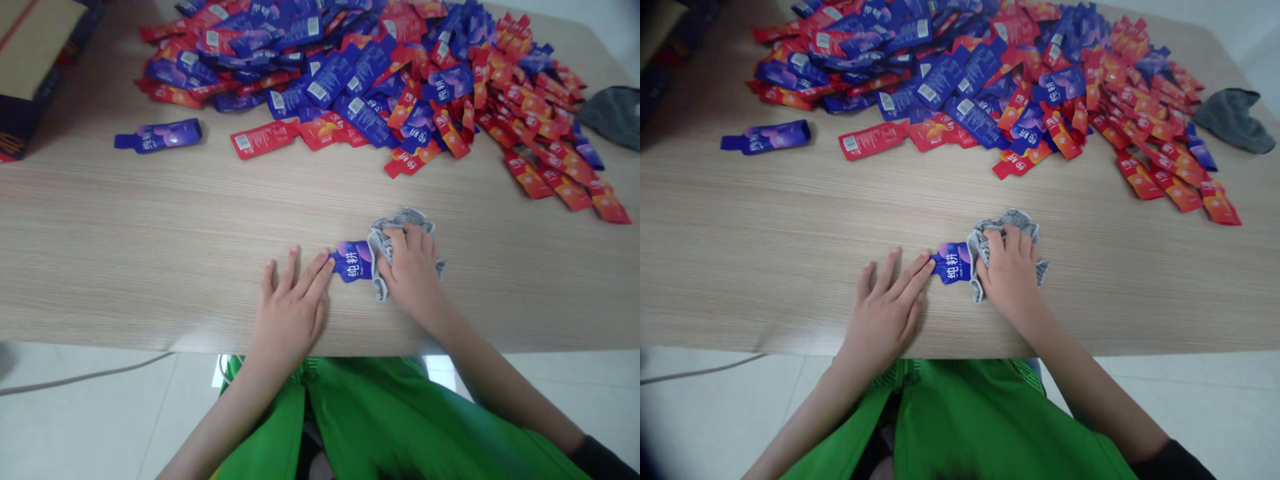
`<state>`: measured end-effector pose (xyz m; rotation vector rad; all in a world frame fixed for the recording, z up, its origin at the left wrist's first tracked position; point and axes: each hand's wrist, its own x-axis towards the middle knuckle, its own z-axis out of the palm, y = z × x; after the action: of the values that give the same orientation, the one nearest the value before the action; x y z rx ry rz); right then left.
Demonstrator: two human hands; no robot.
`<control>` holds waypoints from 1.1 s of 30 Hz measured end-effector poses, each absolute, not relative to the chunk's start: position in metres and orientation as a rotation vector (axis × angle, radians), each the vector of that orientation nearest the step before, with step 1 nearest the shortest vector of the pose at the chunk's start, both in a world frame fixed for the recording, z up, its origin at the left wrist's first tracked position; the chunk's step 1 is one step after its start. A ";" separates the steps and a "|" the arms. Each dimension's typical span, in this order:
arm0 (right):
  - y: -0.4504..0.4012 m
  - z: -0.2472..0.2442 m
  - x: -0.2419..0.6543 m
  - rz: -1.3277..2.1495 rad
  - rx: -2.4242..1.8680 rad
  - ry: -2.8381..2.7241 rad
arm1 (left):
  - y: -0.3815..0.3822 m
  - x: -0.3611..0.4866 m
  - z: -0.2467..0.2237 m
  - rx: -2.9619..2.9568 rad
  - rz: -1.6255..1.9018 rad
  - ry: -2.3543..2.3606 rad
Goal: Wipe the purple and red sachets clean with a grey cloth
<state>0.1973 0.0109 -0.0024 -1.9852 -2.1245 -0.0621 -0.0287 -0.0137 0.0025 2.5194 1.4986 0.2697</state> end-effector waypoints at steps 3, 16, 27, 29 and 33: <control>0.011 -0.004 0.208 -0.050 -2.004 -2.102 | -0.013 -0.029 0.003 2.525 0.264 1.496; 0.035 0.017 0.141 0.071 -1.713 -2.327 | -0.014 -0.028 0.003 2.542 0.265 1.492; 0.033 0.014 0.141 0.027 -1.748 -2.390 | -0.013 -0.027 0.003 2.516 0.268 1.498; 0.032 0.013 0.142 0.018 -1.744 -2.387 | -0.013 -0.027 0.003 2.511 0.266 1.499; 0.031 0.010 0.145 -0.008 -1.753 -2.379 | -0.014 -0.027 0.004 2.500 0.265 1.500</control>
<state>0.1455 0.0309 0.0103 -1.7529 -2.3788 -0.0078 -0.0266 -0.0136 0.0037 2.5003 1.4995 0.2650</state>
